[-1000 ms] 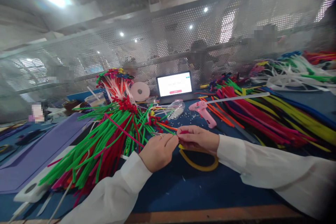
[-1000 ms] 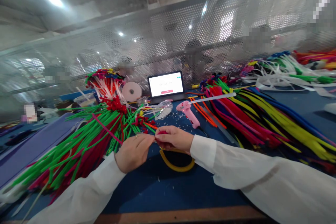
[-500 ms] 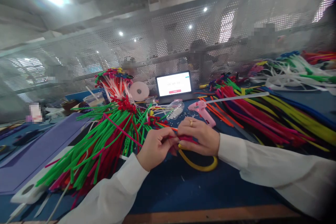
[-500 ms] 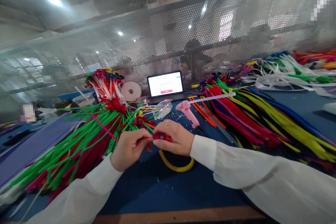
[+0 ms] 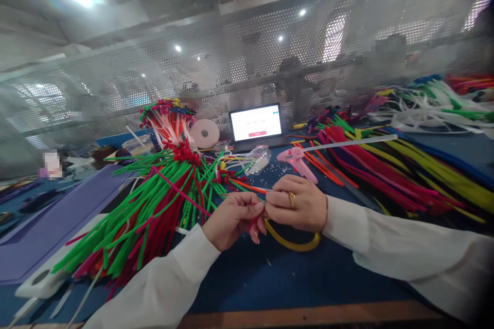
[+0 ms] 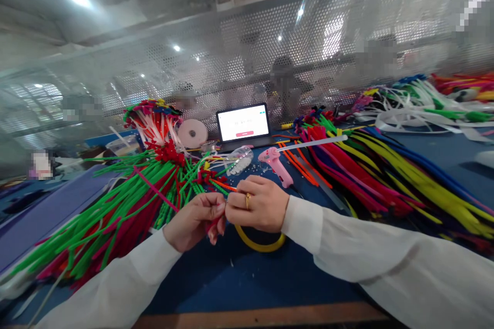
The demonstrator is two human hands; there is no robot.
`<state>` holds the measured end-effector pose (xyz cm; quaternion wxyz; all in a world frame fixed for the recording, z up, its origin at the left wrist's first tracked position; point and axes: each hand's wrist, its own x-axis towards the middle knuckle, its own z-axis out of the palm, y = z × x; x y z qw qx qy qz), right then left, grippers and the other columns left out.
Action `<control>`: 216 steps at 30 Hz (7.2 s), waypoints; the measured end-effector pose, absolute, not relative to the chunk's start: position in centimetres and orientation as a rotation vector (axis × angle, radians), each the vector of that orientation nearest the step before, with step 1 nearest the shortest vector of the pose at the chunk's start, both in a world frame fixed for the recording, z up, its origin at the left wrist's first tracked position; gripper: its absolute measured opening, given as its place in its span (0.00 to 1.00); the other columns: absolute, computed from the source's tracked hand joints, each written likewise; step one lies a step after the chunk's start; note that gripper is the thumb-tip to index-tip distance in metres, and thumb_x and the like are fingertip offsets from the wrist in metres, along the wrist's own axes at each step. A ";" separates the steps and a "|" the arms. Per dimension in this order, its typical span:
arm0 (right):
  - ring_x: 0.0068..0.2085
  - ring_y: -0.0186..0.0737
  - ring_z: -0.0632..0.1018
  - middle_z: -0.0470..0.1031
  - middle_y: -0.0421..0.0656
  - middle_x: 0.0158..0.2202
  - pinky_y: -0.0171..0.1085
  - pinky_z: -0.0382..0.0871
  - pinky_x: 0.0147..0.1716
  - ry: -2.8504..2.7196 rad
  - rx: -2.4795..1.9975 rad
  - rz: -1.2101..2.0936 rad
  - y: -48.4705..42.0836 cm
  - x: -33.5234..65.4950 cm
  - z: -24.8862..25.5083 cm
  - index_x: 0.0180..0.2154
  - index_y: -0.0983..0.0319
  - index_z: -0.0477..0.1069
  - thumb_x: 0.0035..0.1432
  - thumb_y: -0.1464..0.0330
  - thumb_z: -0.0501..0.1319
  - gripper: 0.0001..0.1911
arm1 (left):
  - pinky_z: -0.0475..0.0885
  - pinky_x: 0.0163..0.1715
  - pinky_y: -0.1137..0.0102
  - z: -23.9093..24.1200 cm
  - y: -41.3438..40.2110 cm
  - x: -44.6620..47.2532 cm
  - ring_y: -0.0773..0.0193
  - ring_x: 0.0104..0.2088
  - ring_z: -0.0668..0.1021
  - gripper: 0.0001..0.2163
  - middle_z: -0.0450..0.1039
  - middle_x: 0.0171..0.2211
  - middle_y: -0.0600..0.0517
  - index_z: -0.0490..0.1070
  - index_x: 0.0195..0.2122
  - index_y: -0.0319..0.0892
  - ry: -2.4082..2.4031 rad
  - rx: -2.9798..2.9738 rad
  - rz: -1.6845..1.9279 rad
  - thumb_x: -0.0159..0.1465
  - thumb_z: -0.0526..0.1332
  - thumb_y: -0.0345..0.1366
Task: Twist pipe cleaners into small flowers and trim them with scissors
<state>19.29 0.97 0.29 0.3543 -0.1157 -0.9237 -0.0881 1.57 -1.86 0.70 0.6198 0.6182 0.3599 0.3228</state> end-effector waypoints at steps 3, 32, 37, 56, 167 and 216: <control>0.34 0.36 0.66 0.69 0.42 0.31 0.38 0.58 0.36 -2.386 -0.402 -0.094 1.2 19.3 0.4 0.31 0.61 0.66 0.54 0.69 0.52 0.06 | 0.67 0.20 0.74 0.8 -2.0 1.1 0.69 0.18 0.72 0.08 0.69 0.20 0.52 0.62 0.24 0.38 0.943 1.838 0.860 0.57 0.52 0.36; 0.32 0.34 0.67 0.69 0.40 0.27 0.34 0.58 0.32 -2.342 -0.419 -0.162 1.4 19.1 -0.4 0.28 0.62 0.64 0.55 0.72 0.50 0.06 | 0.66 0.16 0.74 0.7 -1.8 1.1 0.71 0.14 0.68 0.10 0.68 0.18 0.52 0.64 0.23 0.37 1.000 1.525 0.761 0.55 0.55 0.40; 0.32 0.35 0.67 0.70 0.41 0.27 0.35 0.59 0.32 -2.352 -0.521 0.018 1.5 19.3 0.1 0.30 0.63 0.66 0.55 0.65 0.51 0.09 | 0.67 0.21 0.72 0.4 -1.7 0.7 0.68 0.19 0.71 0.10 0.69 0.20 0.51 0.66 0.25 0.38 1.080 1.889 0.853 0.56 0.53 0.39; 0.30 0.34 0.69 0.68 0.41 0.25 0.34 0.61 0.31 -2.298 -0.673 0.582 1.8 18.5 -0.7 0.29 0.64 0.64 0.58 0.61 0.45 0.16 | 0.68 0.30 0.68 -0.2 -1.6 0.3 0.63 0.28 0.74 0.07 0.71 0.25 0.47 0.69 0.28 0.38 1.139 2.422 1.008 0.56 0.53 0.34; 0.32 0.36 0.71 0.71 0.44 0.28 0.34 0.63 0.31 -2.348 -0.431 0.415 2.3 19.6 0.4 0.33 0.60 0.69 0.55 0.68 0.53 0.08 | 0.65 0.14 0.76 -0.8 -2.3 2.3 0.72 0.14 0.69 0.10 0.65 0.16 0.54 0.68 0.24 0.34 0.754 1.327 0.994 0.51 0.61 0.38; 0.23 0.31 0.68 0.67 0.39 0.21 0.31 0.60 0.23 -2.165 -0.615 0.583 2.3 19.4 0.2 0.26 0.62 0.65 0.51 0.67 0.56 0.05 | 0.71 0.33 0.66 0.1 -1.7 1.8 0.65 0.28 0.75 0.09 0.73 0.27 0.50 0.69 0.31 0.35 0.877 1.333 1.086 0.53 0.60 0.36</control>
